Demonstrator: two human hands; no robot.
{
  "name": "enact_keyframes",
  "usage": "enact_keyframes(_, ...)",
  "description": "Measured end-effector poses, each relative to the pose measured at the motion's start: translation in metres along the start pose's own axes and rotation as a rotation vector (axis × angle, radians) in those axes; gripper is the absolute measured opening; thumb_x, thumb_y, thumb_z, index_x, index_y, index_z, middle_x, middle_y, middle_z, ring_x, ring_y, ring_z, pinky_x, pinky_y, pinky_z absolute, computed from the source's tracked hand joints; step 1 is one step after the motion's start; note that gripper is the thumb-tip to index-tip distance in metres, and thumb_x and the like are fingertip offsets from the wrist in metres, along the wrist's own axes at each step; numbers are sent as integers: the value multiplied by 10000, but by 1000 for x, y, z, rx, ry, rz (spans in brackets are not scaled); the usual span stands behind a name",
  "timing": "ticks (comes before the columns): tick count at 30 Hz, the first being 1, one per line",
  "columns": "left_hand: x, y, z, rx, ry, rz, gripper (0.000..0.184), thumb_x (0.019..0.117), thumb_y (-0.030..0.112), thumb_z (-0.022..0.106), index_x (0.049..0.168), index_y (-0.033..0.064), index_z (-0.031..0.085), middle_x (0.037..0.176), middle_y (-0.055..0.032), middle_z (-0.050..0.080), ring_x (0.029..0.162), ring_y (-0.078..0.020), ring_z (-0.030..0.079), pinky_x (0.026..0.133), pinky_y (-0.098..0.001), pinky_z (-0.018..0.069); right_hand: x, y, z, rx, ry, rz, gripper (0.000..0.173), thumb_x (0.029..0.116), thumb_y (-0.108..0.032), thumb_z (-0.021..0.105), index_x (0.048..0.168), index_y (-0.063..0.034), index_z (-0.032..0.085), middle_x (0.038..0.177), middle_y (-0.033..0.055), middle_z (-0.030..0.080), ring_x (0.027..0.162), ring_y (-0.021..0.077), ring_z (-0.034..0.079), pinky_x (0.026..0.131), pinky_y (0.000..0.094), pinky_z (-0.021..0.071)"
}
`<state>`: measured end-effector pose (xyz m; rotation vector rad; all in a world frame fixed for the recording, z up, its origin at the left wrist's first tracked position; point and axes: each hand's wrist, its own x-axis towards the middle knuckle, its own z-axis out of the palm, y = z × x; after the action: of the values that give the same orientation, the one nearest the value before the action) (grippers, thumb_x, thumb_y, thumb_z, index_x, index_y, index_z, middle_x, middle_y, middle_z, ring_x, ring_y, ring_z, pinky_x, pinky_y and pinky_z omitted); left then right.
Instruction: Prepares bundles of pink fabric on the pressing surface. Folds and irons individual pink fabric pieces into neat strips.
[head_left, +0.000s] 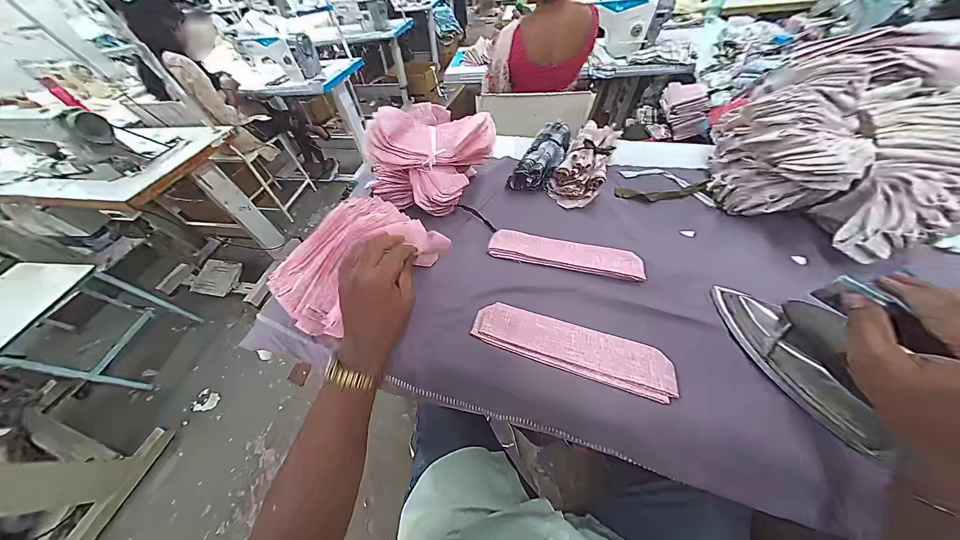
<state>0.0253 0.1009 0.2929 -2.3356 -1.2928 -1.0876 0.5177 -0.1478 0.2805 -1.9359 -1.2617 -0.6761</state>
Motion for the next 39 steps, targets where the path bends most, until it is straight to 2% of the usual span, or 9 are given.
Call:
enact_keyframes(5,-46,115,-18,-612,-75,104,142,981,188,682,1027,130,802,983,11,776,902,-95,724,805,-307,614,-70,-136,-4,756,-199,-72,257,978,-208,691,1159,-34,746,1097,83,769,968,167,745,850,356,642)
enact_keyframes(10,-71,178,-1,-1498,-275,-217,188,810,-10,838,950,-10,712,865,-78,719,695,-138,694,628,-277,629,-110,-216,14,1463,-404,204,665,893,-162,816,1403,145,522,1232,181,717,1084,235,727,980,394,616)
enact_keyframes(13,-77,176,4,-1766,-396,-331,178,837,-62,788,1003,-35,731,920,-119,745,772,-157,721,718,-304,636,-111,-214,9,1458,-385,373,554,871,-18,795,1351,149,575,1132,177,757,988,225,761,908,364,644)
enact_keyframes(17,-84,159,13,-1366,-103,-167,93,884,-26,746,971,-1,724,903,-65,720,767,-147,705,699,-301,638,-111,-192,11,1191,-270,326,99,960,17,659,989,46,748,825,77,754,693,101,708,637,254,613)
enact_keyframes(22,-90,161,12,-776,-34,64,416,893,213,724,1290,109,655,1325,-155,584,1137,-215,631,889,-344,597,-128,-192,22,597,-154,-73,240,997,-98,566,1131,-21,749,829,34,754,714,79,706,630,267,597)
enact_keyframes(24,-84,157,12,-750,27,149,256,906,196,727,1159,184,759,1234,-141,626,1046,-192,636,836,-308,571,-137,-205,21,458,-135,-180,237,987,-128,580,1118,-24,749,765,36,722,626,118,660,548,290,535)
enact_keyframes(27,-73,141,-4,-966,96,231,61,903,82,707,919,111,758,1121,-88,728,1013,-174,703,870,-320,616,-141,-205,10,405,-173,-240,269,983,-150,598,1186,-50,745,1024,57,786,833,132,734,718,302,598)
enact_keyframes(33,-62,93,5,-948,136,110,138,941,62,607,979,83,738,1084,-72,733,1052,-203,698,909,-369,602,-115,-142,4,589,-38,-54,343,997,-163,574,1250,37,691,1277,209,696,1197,309,674,1033,466,567)
enact_keyframes(39,-59,98,37,-659,-31,88,198,925,106,632,1065,114,772,1206,-106,704,1001,-175,701,806,-324,611,-94,-124,23,414,-23,-128,306,997,-75,500,1162,19,740,1218,173,733,1170,276,695,1025,427,568)
